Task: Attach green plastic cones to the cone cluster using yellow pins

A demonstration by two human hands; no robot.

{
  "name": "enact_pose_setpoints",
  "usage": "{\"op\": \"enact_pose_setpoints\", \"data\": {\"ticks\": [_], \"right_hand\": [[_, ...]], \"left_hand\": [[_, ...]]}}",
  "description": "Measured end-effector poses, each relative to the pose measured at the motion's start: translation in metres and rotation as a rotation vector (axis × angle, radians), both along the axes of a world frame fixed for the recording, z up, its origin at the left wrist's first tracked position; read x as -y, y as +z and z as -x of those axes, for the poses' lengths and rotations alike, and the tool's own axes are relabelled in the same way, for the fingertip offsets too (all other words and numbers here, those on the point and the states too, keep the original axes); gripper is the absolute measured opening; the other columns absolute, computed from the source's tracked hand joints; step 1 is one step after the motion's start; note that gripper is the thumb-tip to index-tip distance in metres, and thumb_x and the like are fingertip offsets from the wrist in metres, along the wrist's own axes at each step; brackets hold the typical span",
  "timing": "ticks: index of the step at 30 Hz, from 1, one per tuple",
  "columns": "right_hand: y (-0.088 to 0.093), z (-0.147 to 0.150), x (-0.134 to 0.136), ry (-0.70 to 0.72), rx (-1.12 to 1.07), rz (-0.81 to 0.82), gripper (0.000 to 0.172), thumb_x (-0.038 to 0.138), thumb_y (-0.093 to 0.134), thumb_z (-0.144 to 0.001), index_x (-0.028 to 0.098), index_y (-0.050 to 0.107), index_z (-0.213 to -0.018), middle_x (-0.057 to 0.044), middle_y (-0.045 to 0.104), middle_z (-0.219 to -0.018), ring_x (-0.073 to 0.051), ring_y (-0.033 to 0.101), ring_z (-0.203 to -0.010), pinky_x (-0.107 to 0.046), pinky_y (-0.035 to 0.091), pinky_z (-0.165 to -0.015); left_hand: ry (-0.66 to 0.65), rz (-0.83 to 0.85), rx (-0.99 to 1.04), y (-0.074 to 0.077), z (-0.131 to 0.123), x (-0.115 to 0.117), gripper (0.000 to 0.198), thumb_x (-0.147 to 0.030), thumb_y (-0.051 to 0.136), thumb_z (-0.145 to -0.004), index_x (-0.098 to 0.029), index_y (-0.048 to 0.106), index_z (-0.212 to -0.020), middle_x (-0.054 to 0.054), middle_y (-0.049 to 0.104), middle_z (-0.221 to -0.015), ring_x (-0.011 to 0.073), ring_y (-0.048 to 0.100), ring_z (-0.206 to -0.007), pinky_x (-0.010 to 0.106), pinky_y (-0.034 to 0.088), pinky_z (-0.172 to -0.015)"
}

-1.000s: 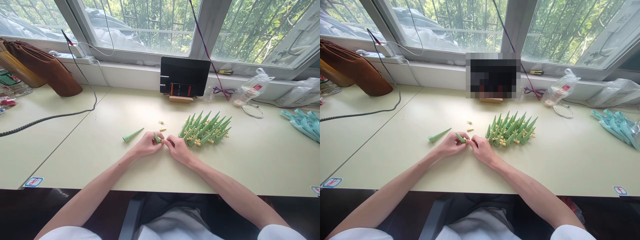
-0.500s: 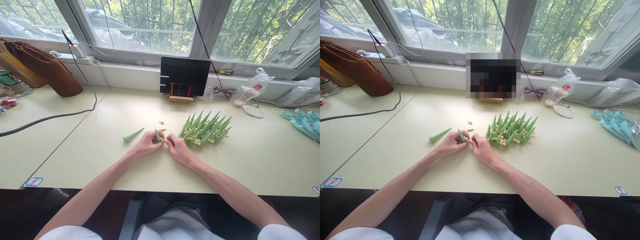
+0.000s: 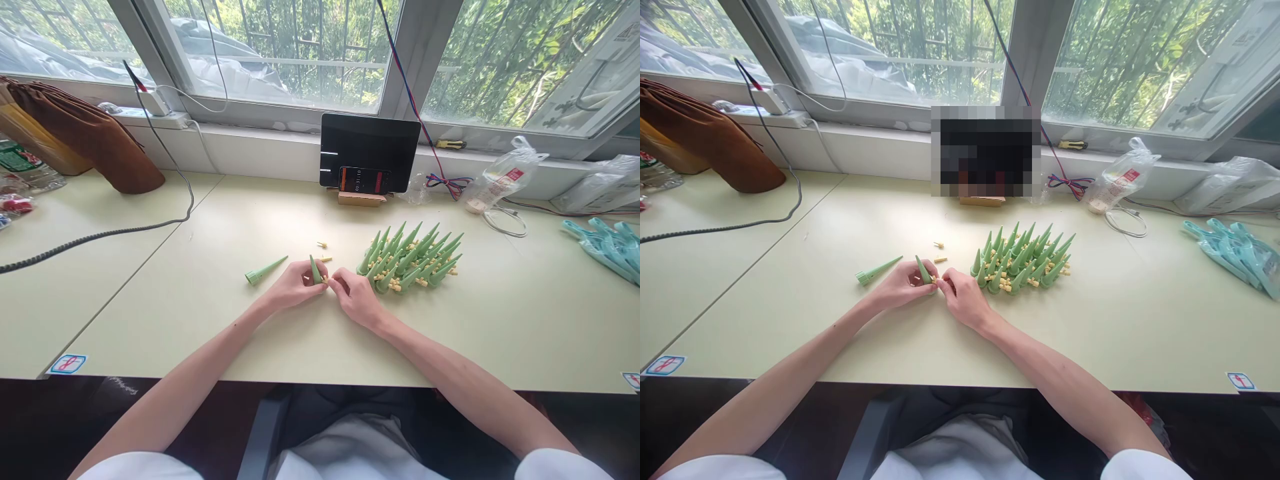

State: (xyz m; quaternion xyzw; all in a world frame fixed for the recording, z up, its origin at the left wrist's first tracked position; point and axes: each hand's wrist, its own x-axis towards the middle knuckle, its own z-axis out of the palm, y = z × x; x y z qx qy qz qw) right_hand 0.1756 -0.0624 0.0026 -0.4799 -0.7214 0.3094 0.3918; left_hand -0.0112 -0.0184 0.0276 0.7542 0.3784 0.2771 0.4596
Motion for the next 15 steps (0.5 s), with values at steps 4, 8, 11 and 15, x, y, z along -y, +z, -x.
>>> {"op": "enact_pose_setpoints", "data": {"ticks": [4, 8, 11, 15], "right_hand": [[0.0004, -0.0005, -0.0003, 0.011, -0.011, -0.018, 0.014, 0.031, 0.047, -0.095, 0.020, 0.052, -0.090, 0.002, 0.051, -0.069, -0.013, 0.043, -0.059, -0.025, 0.035, -0.059], [-0.0006, -0.0012, -0.0011, 0.023, -0.006, -0.015, 0.014, 0.029, 0.044, -0.095, 0.020, 0.050, -0.087, 0.001, 0.051, -0.071, -0.013, 0.042, -0.060, -0.025, 0.035, -0.059], [-0.0011, -0.0014, -0.0011, 0.024, -0.006, -0.023, 0.014, 0.028, 0.043, -0.096, 0.020, 0.049, -0.085, 0.002, 0.048, -0.070, -0.013, 0.040, -0.060, -0.025, 0.033, -0.059], [-0.0001, -0.0010, -0.0007, 0.025, 0.003, -0.028, 0.018, 0.027, 0.042, -0.096, 0.021, 0.046, -0.080, 0.003, 0.044, -0.068, -0.012, 0.038, -0.060, -0.025, 0.032, -0.058]], "left_hand": [[0.007, -0.015, 0.003, 0.0009, -0.0002, 0.0002, 0.017, -0.031, 0.066, -0.079, -0.015, 0.062, -0.086, 0.002, 0.060, -0.082, 0.0083, 0.049, -0.058, 0.021, 0.041, -0.054], [0.000, -0.022, -0.002, 0.0016, -0.0004, 0.0007, 0.016, -0.029, 0.065, -0.079, -0.015, 0.062, -0.085, 0.002, 0.061, -0.084, 0.0077, 0.047, -0.058, 0.020, 0.041, -0.054], [-0.013, -0.009, -0.002, 0.0020, -0.0004, 0.0006, 0.016, -0.029, 0.064, -0.079, -0.015, 0.062, -0.086, 0.003, 0.061, -0.084, 0.0087, 0.049, -0.060, 0.020, 0.041, -0.054], [-0.023, 0.013, 0.002, 0.0036, -0.0006, 0.0010, 0.016, -0.029, 0.064, -0.080, -0.015, 0.062, -0.087, 0.003, 0.061, -0.085, 0.0088, 0.050, -0.061, 0.020, 0.041, -0.055]]}}
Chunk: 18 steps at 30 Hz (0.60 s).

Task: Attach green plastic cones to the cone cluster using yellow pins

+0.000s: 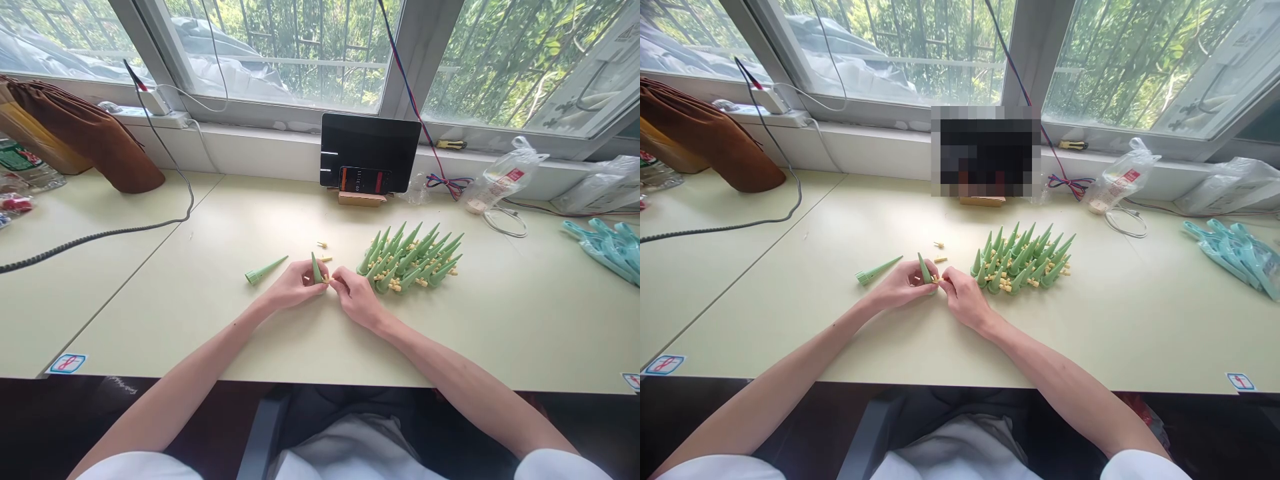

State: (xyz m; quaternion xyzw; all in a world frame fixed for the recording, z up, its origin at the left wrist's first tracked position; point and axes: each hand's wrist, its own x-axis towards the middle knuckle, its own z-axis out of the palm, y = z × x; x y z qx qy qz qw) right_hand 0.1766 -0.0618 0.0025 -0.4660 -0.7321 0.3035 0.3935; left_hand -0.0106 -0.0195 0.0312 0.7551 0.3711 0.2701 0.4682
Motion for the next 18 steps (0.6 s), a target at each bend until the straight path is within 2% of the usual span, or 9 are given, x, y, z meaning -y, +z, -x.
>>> {"op": "enact_pose_setpoints", "data": {"ticks": [12, 14, 18], "right_hand": [[-0.0032, 0.0009, -0.0015, -0.017, 0.048, -0.011, 0.037, 0.034, 0.036, -0.100, 0.021, 0.034, -0.066, 0.004, 0.036, -0.061, -0.011, 0.030, -0.057, -0.026, 0.027, -0.055], [-0.0022, 0.0009, -0.0009, -0.030, 0.025, 0.002, 0.034, 0.035, 0.037, -0.100, 0.021, 0.040, -0.069, 0.003, 0.040, -0.063, -0.012, 0.034, -0.058, -0.026, 0.029, -0.057], [0.0006, 0.0006, 0.0002, -0.018, -0.016, 0.015, 0.017, 0.032, 0.043, -0.097, 0.020, 0.052, -0.088, 0.002, 0.050, -0.070, -0.013, 0.043, -0.062, -0.026, 0.035, -0.061]], "left_hand": [[0.003, -0.001, -0.020, 0.0001, -0.0014, 0.0025, 0.022, -0.034, 0.067, -0.078, -0.015, 0.063, -0.089, 0.003, 0.063, -0.085, 0.0080, 0.049, -0.057, 0.021, 0.042, -0.053], [0.017, -0.004, -0.011, 0.0005, -0.0017, 0.0023, 0.021, -0.034, 0.067, -0.078, -0.015, 0.063, -0.087, 0.002, 0.062, -0.083, 0.0080, 0.049, -0.057, 0.021, 0.042, -0.053], [0.049, -0.006, 0.000, 0.0002, -0.0019, 0.0009, 0.020, -0.032, 0.067, -0.078, -0.015, 0.062, -0.085, 0.002, 0.061, -0.079, 0.0089, 0.051, -0.059, 0.021, 0.043, -0.055]]}}
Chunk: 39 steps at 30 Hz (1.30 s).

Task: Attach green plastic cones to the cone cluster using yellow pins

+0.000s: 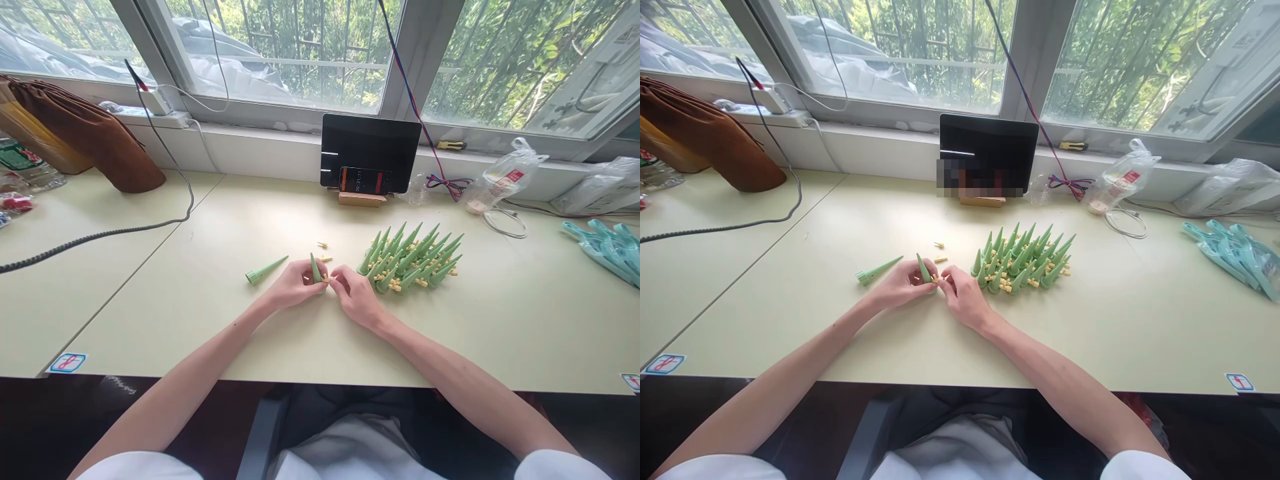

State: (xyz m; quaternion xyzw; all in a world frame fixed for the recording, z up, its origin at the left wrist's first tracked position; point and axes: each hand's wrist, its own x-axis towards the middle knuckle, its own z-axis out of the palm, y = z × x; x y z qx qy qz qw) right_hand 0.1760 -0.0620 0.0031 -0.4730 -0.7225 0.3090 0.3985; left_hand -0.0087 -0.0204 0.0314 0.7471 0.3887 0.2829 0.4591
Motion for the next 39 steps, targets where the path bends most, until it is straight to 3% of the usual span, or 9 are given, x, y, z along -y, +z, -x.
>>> {"op": "enact_pose_setpoints", "data": {"ticks": [10, 26, 35, 39], "right_hand": [[-0.0018, -0.0010, -0.0013, 0.019, 0.013, -0.015, 0.013, 0.025, 0.044, -0.095, 0.020, 0.048, -0.083, 0.002, 0.048, -0.071, -0.013, 0.040, -0.061, -0.026, 0.034, -0.060], [-0.0029, -0.0005, -0.0014, 0.029, 0.067, -0.091, 0.027, 0.022, 0.039, -0.097, 0.021, 0.038, -0.071, 0.002, 0.041, -0.066, -0.013, 0.037, -0.061, -0.026, 0.031, -0.060], [-0.0042, 0.0002, -0.0022, 0.009, 0.046, -0.081, 0.029, 0.023, 0.039, -0.098, 0.021, 0.035, -0.069, 0.003, 0.038, -0.064, -0.012, 0.034, -0.059, -0.026, 0.029, -0.058], [-0.0035, 0.0002, -0.0016, -0.013, 0.021, -0.064, 0.028, 0.026, 0.039, -0.098, 0.021, 0.037, -0.070, 0.004, 0.039, -0.063, -0.012, 0.035, -0.059, -0.026, 0.028, -0.058]], "left_hand": [[-0.015, -0.013, -0.006, -0.0009, 0.0003, 0.0000, 0.015, -0.027, 0.065, -0.078, -0.014, 0.062, -0.085, 0.001, 0.060, -0.081, 0.0076, 0.046, -0.058, 0.020, 0.040, -0.054], [-0.033, -0.023, 0.002, -0.0035, -0.0004, 0.0021, 0.016, -0.027, 0.066, -0.078, -0.014, 0.063, -0.088, 0.001, 0.061, -0.083, 0.0066, 0.044, -0.056, 0.020, 0.039, -0.052], [-0.023, -0.028, 0.030, -0.0043, -0.0021, 0.0025, 0.016, -0.028, 0.067, -0.079, -0.014, 0.062, -0.085, 0.001, 0.060, -0.079, 0.0071, 0.046, -0.057, 0.020, 0.040, -0.052], [-0.042, 0.004, 0.048, -0.0056, -0.0002, 0.0006, 0.020, -0.030, 0.069, -0.080, -0.014, 0.063, -0.091, 0.004, 0.063, -0.086, 0.0090, 0.052, -0.062, 0.021, 0.043, -0.056]]}}
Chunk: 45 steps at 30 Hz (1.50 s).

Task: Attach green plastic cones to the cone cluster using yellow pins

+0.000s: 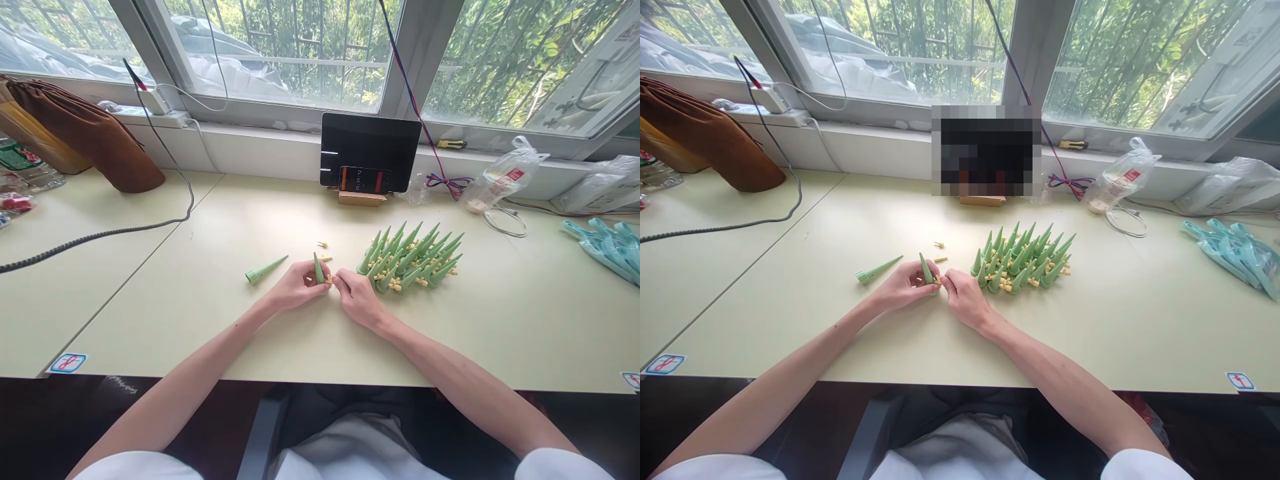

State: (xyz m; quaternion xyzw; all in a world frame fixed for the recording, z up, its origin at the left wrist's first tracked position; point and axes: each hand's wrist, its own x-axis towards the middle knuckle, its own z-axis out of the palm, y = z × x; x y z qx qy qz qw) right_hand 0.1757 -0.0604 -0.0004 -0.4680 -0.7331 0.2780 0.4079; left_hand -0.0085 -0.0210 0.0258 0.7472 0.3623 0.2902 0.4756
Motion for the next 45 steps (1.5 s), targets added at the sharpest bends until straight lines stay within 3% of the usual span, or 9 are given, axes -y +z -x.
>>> {"op": "enact_pose_setpoints", "data": {"ticks": [5, 12, 23, 38, 45], "right_hand": [[0.0027, -0.0002, 0.0005, -0.013, -0.044, 0.024, 0.027, 0.029, 0.039, -0.099, 0.021, 0.040, -0.073, 0.004, 0.040, -0.063, -0.012, 0.035, -0.059, -0.026, 0.029, -0.057], [0.0029, 0.0002, 0.0010, -0.001, -0.051, 0.019, 0.027, 0.029, 0.039, -0.099, 0.021, 0.039, -0.073, 0.004, 0.040, -0.063, -0.012, 0.034, -0.058, -0.026, 0.028, -0.057], [0.0013, -0.0009, 0.0019, 0.026, -0.042, -0.011, 0.027, 0.029, 0.038, -0.100, 0.021, 0.041, -0.074, 0.004, 0.041, -0.064, -0.012, 0.035, -0.058, -0.025, 0.030, -0.058], [0.0020, -0.0008, 0.0028, 0.033, -0.041, -0.006, 0.027, 0.031, 0.038, -0.100, 0.021, 0.043, -0.075, 0.003, 0.043, -0.066, -0.012, 0.037, -0.059, -0.025, 0.031, -0.058], [0.0016, -0.0008, 0.0024, 0.034, -0.020, -0.002, 0.030, 0.030, 0.035, -0.101, 0.022, 0.034, -0.072, 0.004, 0.037, -0.065, -0.011, 0.032, -0.058, -0.026, 0.028, -0.056]], "left_hand": [[-0.067, 0.090, 0.103, -0.0002, 0.0017, -0.0018, 0.023, -0.033, 0.067, -0.084, -0.014, 0.062, -0.096, 0.007, 0.063, -0.094, 0.0146, 0.060, -0.078, 0.025, 0.051, -0.069], [-0.073, 0.173, 0.120, 0.0046, 0.0015, -0.0021, 0.025, -0.037, 0.066, -0.086, -0.014, 0.062, -0.094, 0.003, 0.058, -0.080, 0.0107, 0.052, -0.066, 0.018, 0.039, -0.049], [-0.062, 0.188, 0.158, 0.0041, 0.0008, -0.0007, 0.026, -0.036, 0.071, -0.083, -0.012, 0.062, -0.089, 0.003, 0.060, -0.076, 0.0103, 0.054, -0.066, 0.019, 0.044, -0.054], [0.003, 0.063, 0.116, 0.0009, 0.0006, 0.0001, 0.024, -0.036, 0.069, -0.084, -0.012, 0.065, -0.088, 0.004, 0.064, -0.081, 0.0120, 0.059, -0.068, 0.024, 0.051, -0.059], [0.046, -0.094, 0.077, 0.0010, -0.0019, 0.0042, 0.020, -0.033, 0.067, -0.085, -0.013, 0.066, -0.084, 0.005, 0.066, -0.079, 0.0133, 0.061, -0.068, 0.028, 0.054, -0.064]]}}
